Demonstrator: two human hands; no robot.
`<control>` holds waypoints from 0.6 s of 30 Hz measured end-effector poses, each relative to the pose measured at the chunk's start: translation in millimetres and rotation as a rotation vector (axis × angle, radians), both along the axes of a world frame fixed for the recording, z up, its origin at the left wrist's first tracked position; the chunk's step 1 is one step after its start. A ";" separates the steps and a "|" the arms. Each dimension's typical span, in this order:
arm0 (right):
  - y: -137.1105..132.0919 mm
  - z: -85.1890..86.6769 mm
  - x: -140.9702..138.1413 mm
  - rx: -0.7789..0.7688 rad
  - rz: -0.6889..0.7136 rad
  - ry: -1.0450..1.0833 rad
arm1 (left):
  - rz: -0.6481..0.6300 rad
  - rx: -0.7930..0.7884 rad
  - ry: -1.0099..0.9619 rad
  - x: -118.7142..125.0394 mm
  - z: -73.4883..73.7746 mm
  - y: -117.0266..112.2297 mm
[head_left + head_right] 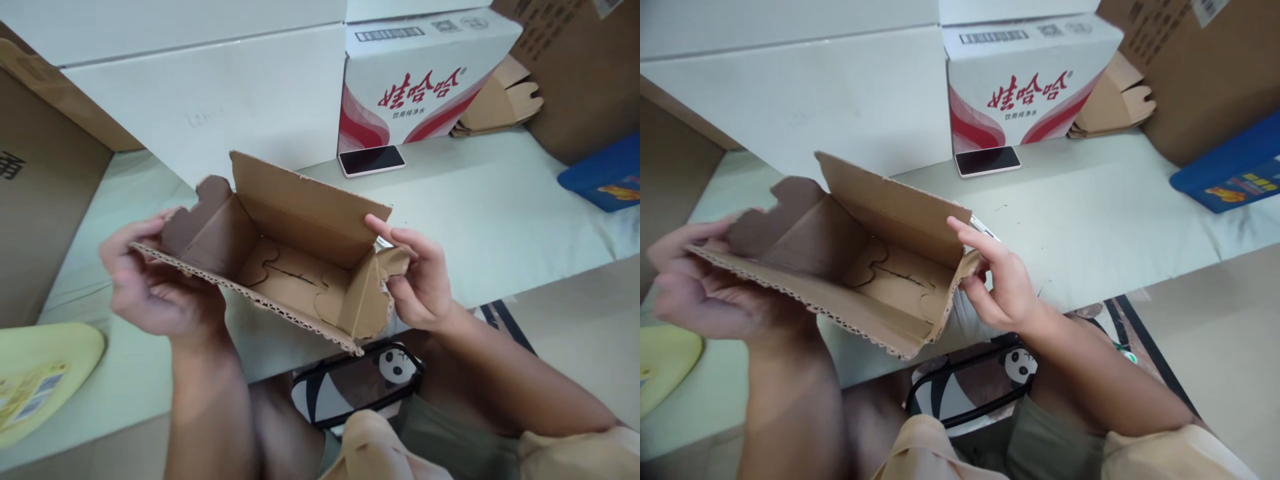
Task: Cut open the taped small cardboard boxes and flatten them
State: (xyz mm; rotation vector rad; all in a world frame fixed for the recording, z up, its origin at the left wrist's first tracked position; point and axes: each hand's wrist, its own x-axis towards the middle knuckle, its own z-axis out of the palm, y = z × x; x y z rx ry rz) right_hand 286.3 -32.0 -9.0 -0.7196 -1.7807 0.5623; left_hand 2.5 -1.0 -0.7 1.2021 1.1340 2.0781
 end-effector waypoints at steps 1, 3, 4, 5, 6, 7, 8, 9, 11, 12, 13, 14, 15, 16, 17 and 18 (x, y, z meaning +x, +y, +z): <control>0.0 -1.7 -1.8 -0.032 -0.008 -0.009 | 0.029 0.055 0.005 0.1 0.9 0.9; 0.1 -4.3 -5.5 -0.062 -0.026 -0.054 | 0.064 0.157 0.031 0.9 3.4 2.5; 0.3 -5.2 -7.3 -0.064 -0.040 -0.078 | 0.068 0.182 0.047 1.5 4.7 3.0; 0.5 -5.9 -8.9 -0.057 -0.069 -0.094 | 0.061 0.183 0.064 2.2 6.0 3.2; 0.8 -6.4 -10.3 -0.043 -0.119 -0.098 | 0.056 0.166 0.079 2.8 7.0 3.3; 1.2 -6.8 -11.4 -0.026 -0.184 -0.093 | 0.060 0.144 0.092 3.2 7.7 3.2; 1.5 -6.9 -12.2 -0.010 -0.250 -0.082 | 0.075 0.127 0.101 3.3 7.8 3.2; 2.0 -6.9 -12.8 -0.003 -0.296 -0.071 | 0.096 0.117 0.110 3.0 7.5 3.3; 3.0 -6.8 -13.3 -0.023 -0.244 -0.073 | 0.135 0.096 0.138 1.3 5.2 4.1; 3.6 -6.9 -13.3 -0.045 -0.154 -0.089 | 0.155 0.080 0.159 -0.2 3.4 4.8; 4.1 -7.3 -13.4 -0.063 -0.053 -0.108 | 0.172 0.064 0.182 -2.2 1.2 5.4; 4.6 -8.1 -13.6 -0.074 0.037 -0.124 | 0.186 0.050 0.206 -4.6 -1.2 6.0; 5.0 -9.3 -13.8 -0.076 0.102 -0.132 | 0.193 0.040 0.227 -7.2 -3.5 6.4; 5.4 -10.8 -14.2 -0.071 0.140 -0.129 | 0.188 0.031 0.247 -9.8 -5.4 6.4; 5.8 -12.5 -14.6 -0.067 0.161 -0.115 | 0.174 0.019 0.270 -12.3 -6.7 6.0; 6.1 -14.2 -15.1 -0.070 0.175 -0.094 | 0.159 -0.005 0.307 -14.4 -7.2 5.3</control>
